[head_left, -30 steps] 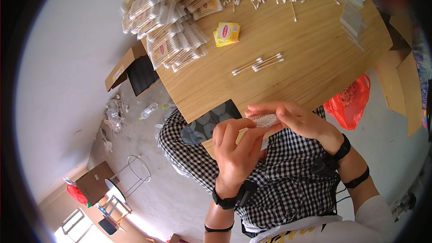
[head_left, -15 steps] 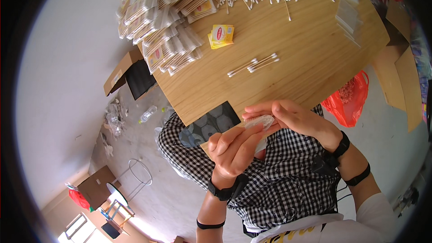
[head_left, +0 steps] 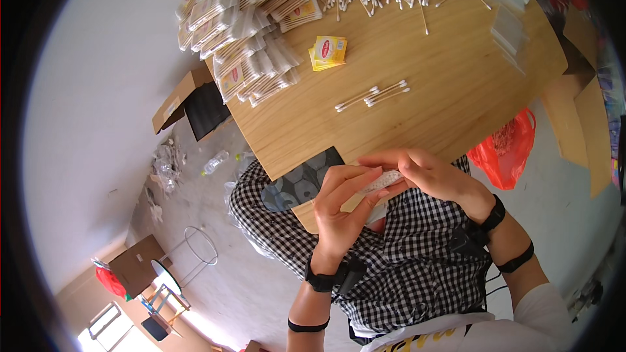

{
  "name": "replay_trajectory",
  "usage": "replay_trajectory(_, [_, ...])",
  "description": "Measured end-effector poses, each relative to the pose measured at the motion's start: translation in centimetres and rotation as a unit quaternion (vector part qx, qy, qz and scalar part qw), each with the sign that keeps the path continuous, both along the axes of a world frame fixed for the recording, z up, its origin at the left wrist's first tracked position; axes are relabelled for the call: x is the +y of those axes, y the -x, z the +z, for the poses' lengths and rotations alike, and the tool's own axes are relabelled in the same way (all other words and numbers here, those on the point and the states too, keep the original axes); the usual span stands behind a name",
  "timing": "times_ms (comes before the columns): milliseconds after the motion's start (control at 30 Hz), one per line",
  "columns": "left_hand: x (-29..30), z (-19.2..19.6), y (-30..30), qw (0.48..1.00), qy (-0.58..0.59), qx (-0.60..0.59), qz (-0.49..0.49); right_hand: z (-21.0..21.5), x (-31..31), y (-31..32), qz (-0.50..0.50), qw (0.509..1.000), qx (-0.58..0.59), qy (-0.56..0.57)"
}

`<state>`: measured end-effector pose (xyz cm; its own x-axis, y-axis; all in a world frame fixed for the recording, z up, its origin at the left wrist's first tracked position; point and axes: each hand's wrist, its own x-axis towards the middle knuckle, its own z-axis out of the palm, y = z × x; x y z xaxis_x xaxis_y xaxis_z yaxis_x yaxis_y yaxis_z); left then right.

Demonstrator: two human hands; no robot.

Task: Sorting cotton swabs into small quantities and placing them into individual plastic zip-lock bags.

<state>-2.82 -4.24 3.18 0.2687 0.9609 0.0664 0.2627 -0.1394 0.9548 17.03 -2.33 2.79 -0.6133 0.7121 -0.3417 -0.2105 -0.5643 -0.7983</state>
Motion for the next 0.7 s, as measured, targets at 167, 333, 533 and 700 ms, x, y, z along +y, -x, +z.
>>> replay_trajectory(167, [-0.4,-0.2,-0.3,0.998,0.032,-0.045,0.035,-0.1,-0.3,0.5,-0.024,0.998,0.043,-0.049])
replay_trajectory(333, [-0.7,-0.3,-0.8,0.997,0.015,-0.04,0.058,-0.1,-1.6,0.9,-0.1,0.993,-0.023,-0.062])
replay_trajectory(533, [-1.1,-0.2,-1.2,0.995,0.009,-0.039,0.09,-0.8,-2.5,0.8,-0.185,0.973,-0.051,-0.131])
replay_trajectory(700, [-1.3,0.1,-1.5,0.992,0.01,-0.041,0.122,0.0,-2.2,1.0,-0.187,0.943,-0.145,-0.234])
